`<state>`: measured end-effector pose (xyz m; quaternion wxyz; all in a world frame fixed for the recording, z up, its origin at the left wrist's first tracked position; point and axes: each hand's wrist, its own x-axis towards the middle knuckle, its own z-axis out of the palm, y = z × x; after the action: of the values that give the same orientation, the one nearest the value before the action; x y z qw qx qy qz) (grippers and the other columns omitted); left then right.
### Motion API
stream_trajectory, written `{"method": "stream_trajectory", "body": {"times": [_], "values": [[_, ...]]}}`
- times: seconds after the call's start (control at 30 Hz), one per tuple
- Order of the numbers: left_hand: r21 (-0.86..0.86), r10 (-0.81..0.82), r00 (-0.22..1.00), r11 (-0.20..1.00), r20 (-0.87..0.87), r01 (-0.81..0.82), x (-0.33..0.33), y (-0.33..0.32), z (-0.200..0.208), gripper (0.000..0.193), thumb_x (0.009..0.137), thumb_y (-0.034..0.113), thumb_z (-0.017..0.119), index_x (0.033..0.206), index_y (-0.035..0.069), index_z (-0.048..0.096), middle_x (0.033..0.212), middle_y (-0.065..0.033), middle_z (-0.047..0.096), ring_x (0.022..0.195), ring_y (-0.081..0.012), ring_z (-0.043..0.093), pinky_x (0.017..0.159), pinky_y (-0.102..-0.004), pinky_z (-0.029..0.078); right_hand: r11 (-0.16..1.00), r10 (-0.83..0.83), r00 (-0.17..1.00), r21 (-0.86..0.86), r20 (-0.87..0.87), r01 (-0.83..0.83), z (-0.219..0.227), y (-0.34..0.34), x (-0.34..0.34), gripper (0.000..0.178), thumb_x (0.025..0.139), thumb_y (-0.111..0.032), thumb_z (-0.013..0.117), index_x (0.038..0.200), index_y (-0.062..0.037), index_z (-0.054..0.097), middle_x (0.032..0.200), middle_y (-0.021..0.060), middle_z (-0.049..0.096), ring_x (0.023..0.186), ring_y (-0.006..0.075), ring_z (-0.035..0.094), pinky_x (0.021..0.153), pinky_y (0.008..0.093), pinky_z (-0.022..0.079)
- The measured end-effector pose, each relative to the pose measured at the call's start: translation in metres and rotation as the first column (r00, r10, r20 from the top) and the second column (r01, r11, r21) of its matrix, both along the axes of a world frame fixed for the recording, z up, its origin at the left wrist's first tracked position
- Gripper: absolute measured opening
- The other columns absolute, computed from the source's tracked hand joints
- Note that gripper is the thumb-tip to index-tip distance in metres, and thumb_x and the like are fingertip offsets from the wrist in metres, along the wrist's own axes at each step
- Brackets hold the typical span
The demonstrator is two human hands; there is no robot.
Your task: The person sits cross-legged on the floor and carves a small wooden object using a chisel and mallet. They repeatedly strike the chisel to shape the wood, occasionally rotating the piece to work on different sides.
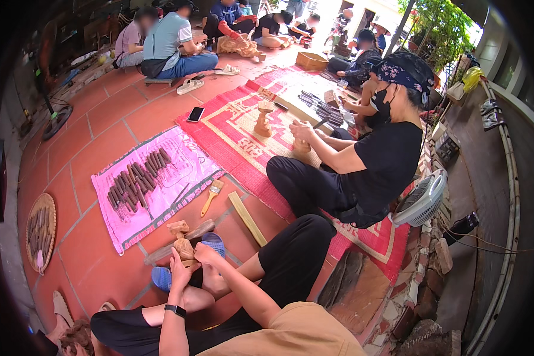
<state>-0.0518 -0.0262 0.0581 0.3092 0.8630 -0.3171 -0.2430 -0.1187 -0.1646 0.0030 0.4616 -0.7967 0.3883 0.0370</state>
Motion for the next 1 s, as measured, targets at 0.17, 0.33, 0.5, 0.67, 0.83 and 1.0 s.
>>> {"method": "stream_trajectory", "body": {"times": [0.17, 0.33, 0.5, 0.67, 0.83, 1.0], "values": [[0.011, 0.018, 1.000, 1.000, 0.025, -0.018, 0.010, 0.011, -0.006, 0.123, 0.062, 0.040, 0.083, 0.150, 0.002, 0.005, 0.131, -0.0309, 0.040, 0.122, -0.0471, 0.040, 0.102, -0.0493, 0.035, 0.971, 0.031, 0.987, 0.239, -0.160, 0.008, 0.047, 0.000, 0.007, 0.030, 0.082, -0.020, 0.052, 0.093, 0.0038, 0.066, 0.103, 0.0271, 0.065, 0.098, 0.0359, 0.065, 0.080, 0.0462, 0.051], [0.008, -0.001, 1.000, 1.000, 0.025, 0.001, 0.004, 0.004, -0.004, 0.123, 0.062, 0.041, 0.083, 0.150, 0.002, 0.005, 0.131, -0.0318, 0.040, 0.121, -0.0475, 0.040, 0.102, -0.0495, 0.035, 0.996, -0.081, 0.990, 0.015, -0.119, 0.084, 0.033, 0.004, 0.007, 0.030, 0.083, -0.019, 0.050, 0.097, 0.0030, 0.066, 0.104, 0.0263, 0.065, 0.100, 0.0375, 0.064, 0.084, 0.0485, 0.050], [0.021, -0.003, 1.000, 1.000, 0.017, 0.002, 0.003, 0.004, -0.002, 0.125, 0.062, 0.045, 0.083, 0.150, 0.003, 0.005, 0.132, -0.0333, 0.039, 0.123, -0.0475, 0.040, 0.103, -0.0497, 0.034, 0.994, -0.105, 0.987, 0.028, -0.124, 0.109, 0.018, 0.012, 0.015, 0.027, 0.083, -0.014, 0.049, 0.093, 0.0053, 0.066, 0.096, 0.0273, 0.066, 0.091, 0.0396, 0.066, 0.078, 0.0499, 0.052], [0.013, 0.000, 0.999, 1.000, 0.037, -0.001, 0.006, 0.004, -0.009, 0.127, 0.061, 0.049, 0.083, 0.149, 0.002, 0.005, 0.132, -0.0340, 0.038, 0.122, -0.0478, 0.040, 0.103, -0.0494, 0.035, 0.976, -0.093, 0.995, 0.195, -0.021, 0.095, 0.016, 0.001, 0.009, 0.028, 0.081, -0.014, 0.051, 0.073, 0.0076, 0.066, 0.071, 0.0238, 0.066, 0.073, 0.0361, 0.068, 0.065, 0.0440, 0.053], [0.021, -0.003, 0.999, 1.000, 0.040, 0.002, 0.006, 0.007, -0.005, 0.126, 0.061, 0.048, 0.083, 0.149, 0.001, 0.006, 0.127, -0.0321, 0.042, 0.119, -0.0470, 0.042, 0.101, -0.0490, 0.036, 0.977, -0.136, 0.988, 0.155, -0.067, 0.145, 0.025, 0.015, 0.014, 0.030, 0.081, -0.017, 0.054, 0.067, 0.0069, 0.065, 0.066, 0.0233, 0.065, 0.068, 0.0349, 0.068, 0.062, 0.0430, 0.053], [-0.025, -0.012, 0.998, 1.000, 0.056, 0.013, 0.006, 0.003, -0.010, 0.125, 0.061, 0.047, 0.083, 0.149, 0.000, 0.008, 0.125, -0.0302, 0.043, 0.117, -0.0466, 0.043, 0.099, -0.0492, 0.037, 0.990, -0.041, 0.999, 0.133, 0.030, 0.037, 0.017, -0.008, 0.006, 0.033, 0.081, -0.017, 0.053, 0.059, 0.0052, 0.063, 0.059, 0.0188, 0.064, 0.059, 0.0302, 0.067, 0.057, 0.0412, 0.052]]}}
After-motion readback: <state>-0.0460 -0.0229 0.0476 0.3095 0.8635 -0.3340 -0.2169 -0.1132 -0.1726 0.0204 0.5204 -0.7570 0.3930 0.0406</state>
